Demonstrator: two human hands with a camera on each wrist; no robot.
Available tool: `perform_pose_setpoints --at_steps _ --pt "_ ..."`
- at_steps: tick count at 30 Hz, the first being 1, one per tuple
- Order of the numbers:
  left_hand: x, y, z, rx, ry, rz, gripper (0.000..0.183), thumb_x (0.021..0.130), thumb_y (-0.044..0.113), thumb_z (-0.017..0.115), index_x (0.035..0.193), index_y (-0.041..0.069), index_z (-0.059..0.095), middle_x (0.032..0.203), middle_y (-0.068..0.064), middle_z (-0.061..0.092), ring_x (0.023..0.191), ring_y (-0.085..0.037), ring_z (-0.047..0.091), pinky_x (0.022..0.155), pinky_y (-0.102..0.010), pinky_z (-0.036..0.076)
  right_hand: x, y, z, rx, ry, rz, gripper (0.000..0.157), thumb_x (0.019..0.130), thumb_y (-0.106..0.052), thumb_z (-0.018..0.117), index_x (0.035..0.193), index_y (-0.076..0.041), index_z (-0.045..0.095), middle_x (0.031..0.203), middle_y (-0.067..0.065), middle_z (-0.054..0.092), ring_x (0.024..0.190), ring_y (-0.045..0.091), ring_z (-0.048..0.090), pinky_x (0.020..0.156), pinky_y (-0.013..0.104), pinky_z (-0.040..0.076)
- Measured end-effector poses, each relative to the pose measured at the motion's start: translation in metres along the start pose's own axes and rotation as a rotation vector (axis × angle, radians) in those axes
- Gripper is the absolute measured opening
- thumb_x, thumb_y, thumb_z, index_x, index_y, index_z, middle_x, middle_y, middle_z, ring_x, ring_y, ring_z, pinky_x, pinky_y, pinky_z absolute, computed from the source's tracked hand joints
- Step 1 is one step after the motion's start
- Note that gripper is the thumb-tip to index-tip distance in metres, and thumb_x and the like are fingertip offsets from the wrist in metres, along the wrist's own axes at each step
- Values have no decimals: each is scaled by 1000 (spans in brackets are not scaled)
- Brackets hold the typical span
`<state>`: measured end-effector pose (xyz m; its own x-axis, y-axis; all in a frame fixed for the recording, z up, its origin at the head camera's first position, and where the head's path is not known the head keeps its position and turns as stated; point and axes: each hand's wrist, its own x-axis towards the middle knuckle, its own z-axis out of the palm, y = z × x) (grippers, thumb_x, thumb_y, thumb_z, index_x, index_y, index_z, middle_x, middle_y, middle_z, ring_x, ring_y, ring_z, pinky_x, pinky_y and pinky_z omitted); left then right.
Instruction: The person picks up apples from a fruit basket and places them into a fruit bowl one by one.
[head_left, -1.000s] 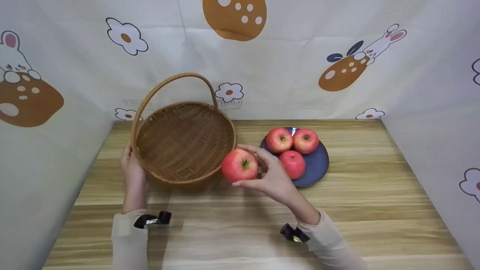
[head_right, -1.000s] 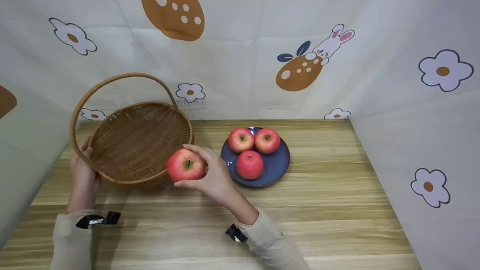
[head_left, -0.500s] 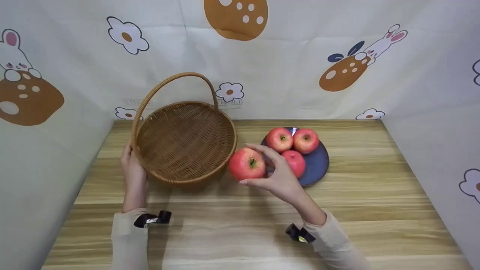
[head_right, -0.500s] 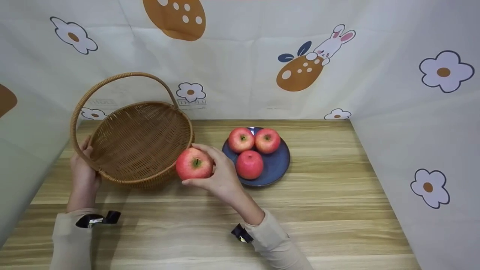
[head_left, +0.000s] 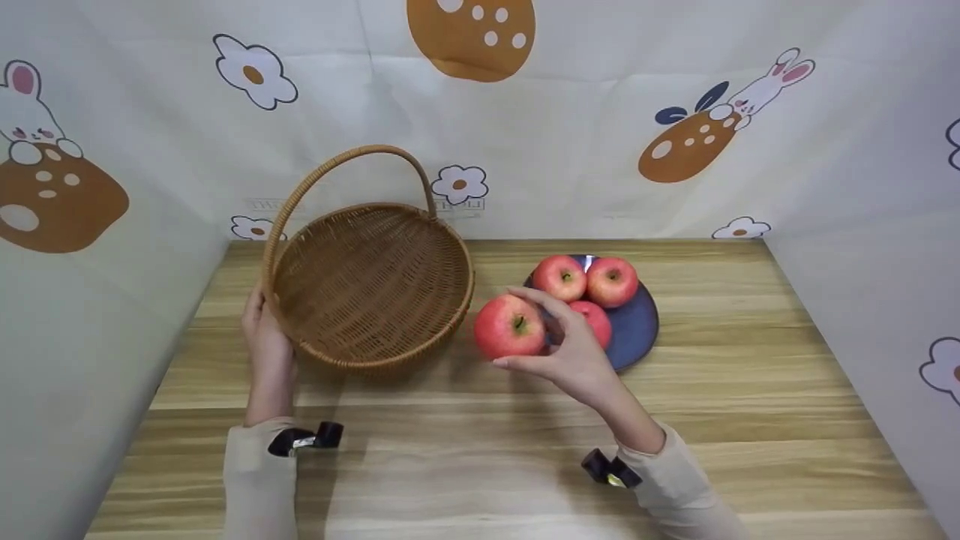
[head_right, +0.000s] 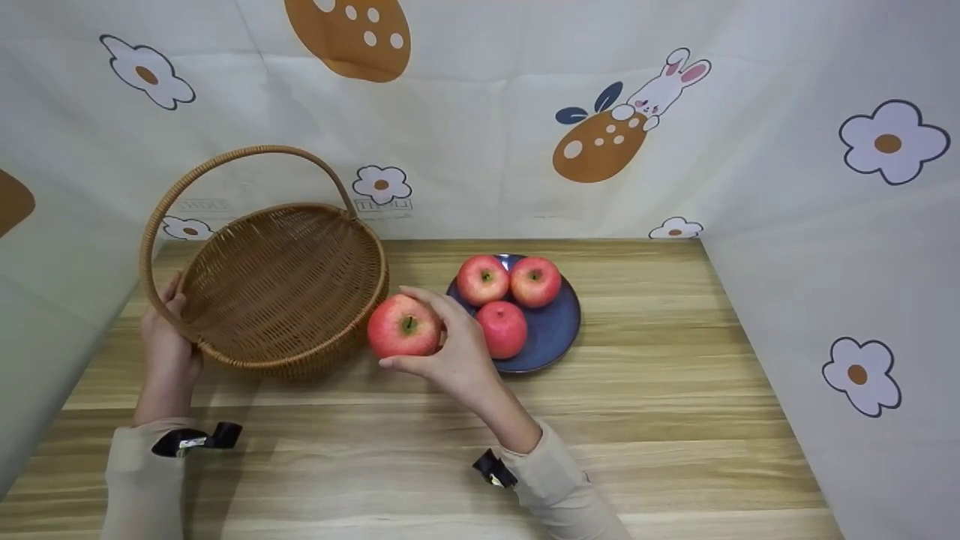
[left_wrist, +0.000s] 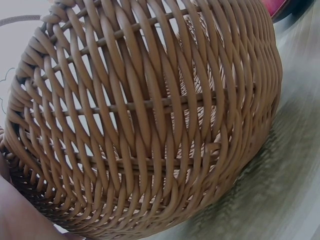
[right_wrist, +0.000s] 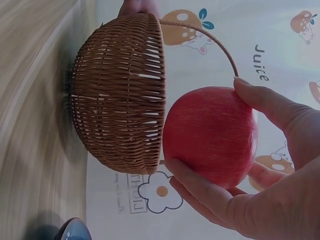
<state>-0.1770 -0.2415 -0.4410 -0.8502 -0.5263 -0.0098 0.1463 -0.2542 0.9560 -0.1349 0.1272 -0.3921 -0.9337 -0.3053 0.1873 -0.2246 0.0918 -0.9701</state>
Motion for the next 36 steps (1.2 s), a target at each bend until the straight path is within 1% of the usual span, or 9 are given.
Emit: perform_pose_setpoints --at_steps 3,7,11,14,18,21,24,29,36 --pt "0 0 0 -6 5 -3 45 113 10 39 156 1 47 132 -5 58 117 -17 57 104 -28 50 -1 0 -2 14 6 0 82 72 3 94 146 -4 58 147 13 60 134 26 57 98 29 56" --pt "1 1 1 -5 4 -18 46 113 10 38 158 1 45 135 -6 57 119 -17 56 106 -28 50 -1 0 -6 16 19 -7 82 72 5 93 145 -2 58 148 14 59 135 25 56 98 29 56" --pt "0 0 1 -43 0 -20 44 113 11 39 155 -1 47 131 -5 59 118 -17 57 103 -26 51 -3 1 -10 -4 39 -8 82 71 5 94 145 -2 59 149 13 58 134 24 57 94 29 58" --pt "0 -1 1 -61 -2 -20 43 113 11 39 153 -2 48 128 -4 60 117 -17 57 101 -25 51 -4 1 -13 -21 44 -11 82 71 4 94 145 -3 60 150 15 58 132 25 59 93 30 59" --pt "0 0 1 -57 -1 -35 45 113 11 38 157 1 46 135 -6 57 121 -17 55 107 -27 49 -5 3 -17 -47 55 -14 81 72 3 94 145 -2 60 148 15 60 129 25 61 93 28 58" --pt "0 0 1 -58 0 -46 47 114 12 38 159 3 43 141 -7 55 124 -17 54 111 -29 47 -6 3 -19 -67 74 -4 81 72 3 94 145 -2 60 147 12 62 126 22 63 91 27 58" --pt "0 1 1 -51 1 -47 47 114 13 39 159 3 43 140 -6 55 124 -17 54 110 -28 47 -7 3 -21 -73 92 14 81 71 3 95 145 -5 62 147 10 61 123 22 64 89 27 59" --pt "0 0 0 -40 1 -50 47 114 15 39 159 3 43 139 -5 55 124 -17 54 110 -29 47 -9 3 -24 -80 116 54 80 71 2 95 144 -12 64 146 9 62 119 25 65 86 27 60" --pt "1 1 2 -39 3 -52 47 114 13 38 160 4 43 145 -8 52 126 -18 53 115 -34 43 -10 3 -29 -123 143 83 81 71 0 96 144 -10 64 141 10 64 114 25 66 84 26 59"
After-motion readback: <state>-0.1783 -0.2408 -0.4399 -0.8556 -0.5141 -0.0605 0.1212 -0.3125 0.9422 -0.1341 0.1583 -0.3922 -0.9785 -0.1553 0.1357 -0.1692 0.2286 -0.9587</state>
